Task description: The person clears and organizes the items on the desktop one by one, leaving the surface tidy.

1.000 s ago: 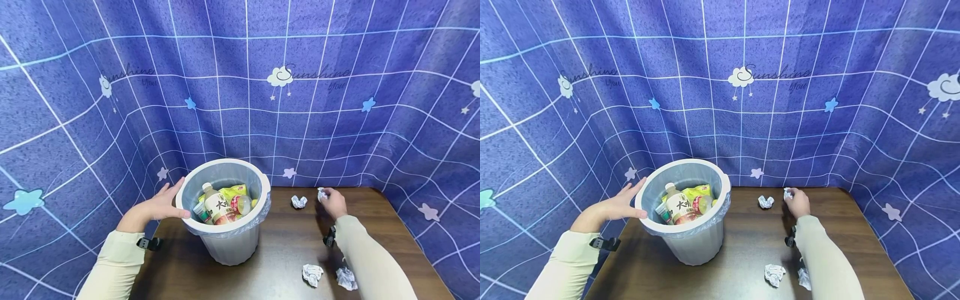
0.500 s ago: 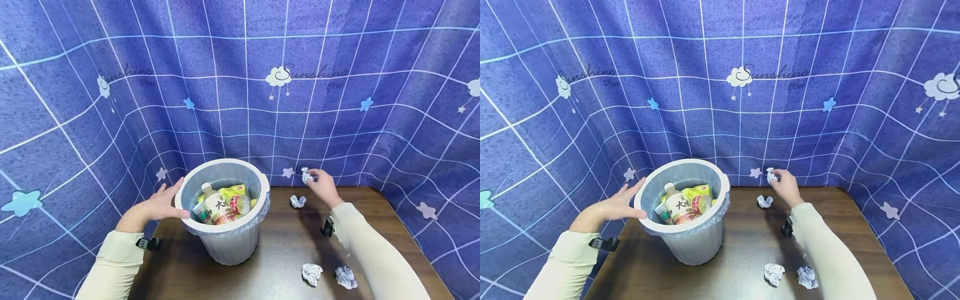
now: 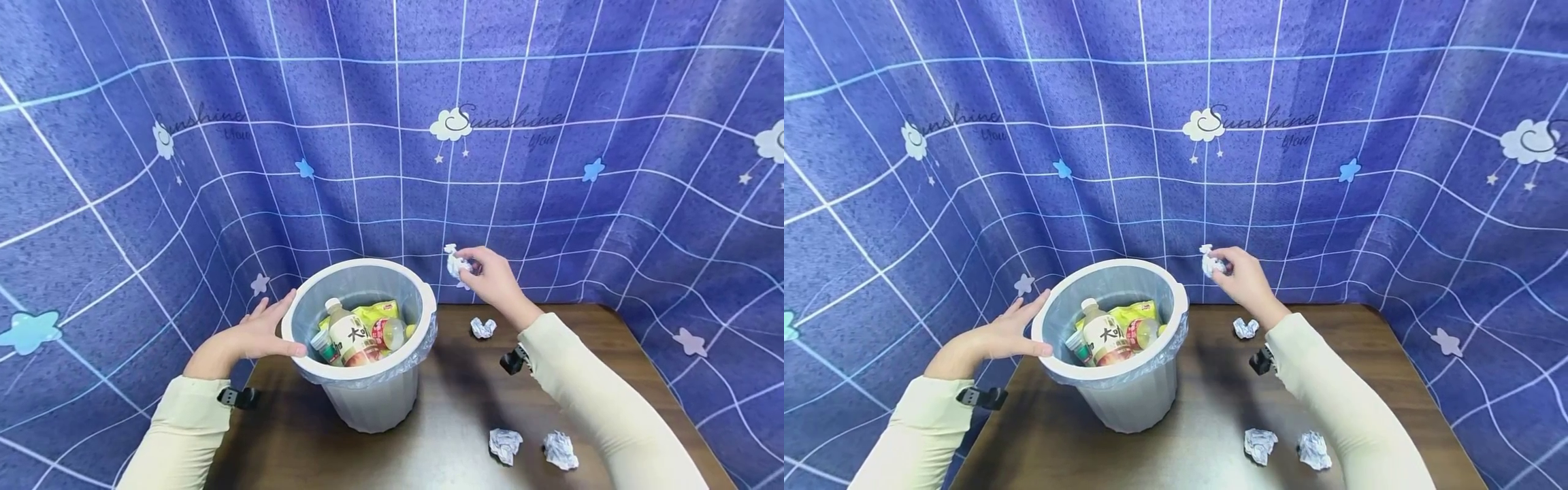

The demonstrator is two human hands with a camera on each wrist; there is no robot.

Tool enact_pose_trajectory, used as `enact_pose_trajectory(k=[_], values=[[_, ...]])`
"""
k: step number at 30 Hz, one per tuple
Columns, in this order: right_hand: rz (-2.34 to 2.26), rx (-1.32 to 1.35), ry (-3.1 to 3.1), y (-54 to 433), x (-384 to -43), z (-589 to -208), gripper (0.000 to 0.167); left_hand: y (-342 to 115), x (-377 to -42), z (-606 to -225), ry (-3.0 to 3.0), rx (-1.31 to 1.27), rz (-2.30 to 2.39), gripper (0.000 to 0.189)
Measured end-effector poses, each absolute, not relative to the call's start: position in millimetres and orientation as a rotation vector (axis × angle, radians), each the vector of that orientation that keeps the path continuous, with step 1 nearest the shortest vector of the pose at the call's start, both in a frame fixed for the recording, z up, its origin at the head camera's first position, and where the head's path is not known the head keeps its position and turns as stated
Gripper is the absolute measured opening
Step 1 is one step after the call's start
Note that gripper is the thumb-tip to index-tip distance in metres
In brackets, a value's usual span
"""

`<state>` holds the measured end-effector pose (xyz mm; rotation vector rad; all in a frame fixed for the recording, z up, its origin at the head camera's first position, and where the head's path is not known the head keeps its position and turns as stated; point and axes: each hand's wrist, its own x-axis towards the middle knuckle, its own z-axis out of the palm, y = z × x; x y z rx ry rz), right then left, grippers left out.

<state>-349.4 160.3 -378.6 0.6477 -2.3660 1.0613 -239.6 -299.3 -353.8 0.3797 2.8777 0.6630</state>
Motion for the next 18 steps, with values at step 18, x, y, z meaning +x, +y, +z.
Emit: enact_pose_trajectory(k=[18], values=[[1.156,1.104,-2.311,84.4,-312.1,-339.5,0.032,-294.4,-235.7,-349.4,2.871,0.38,0.666,0.126]])
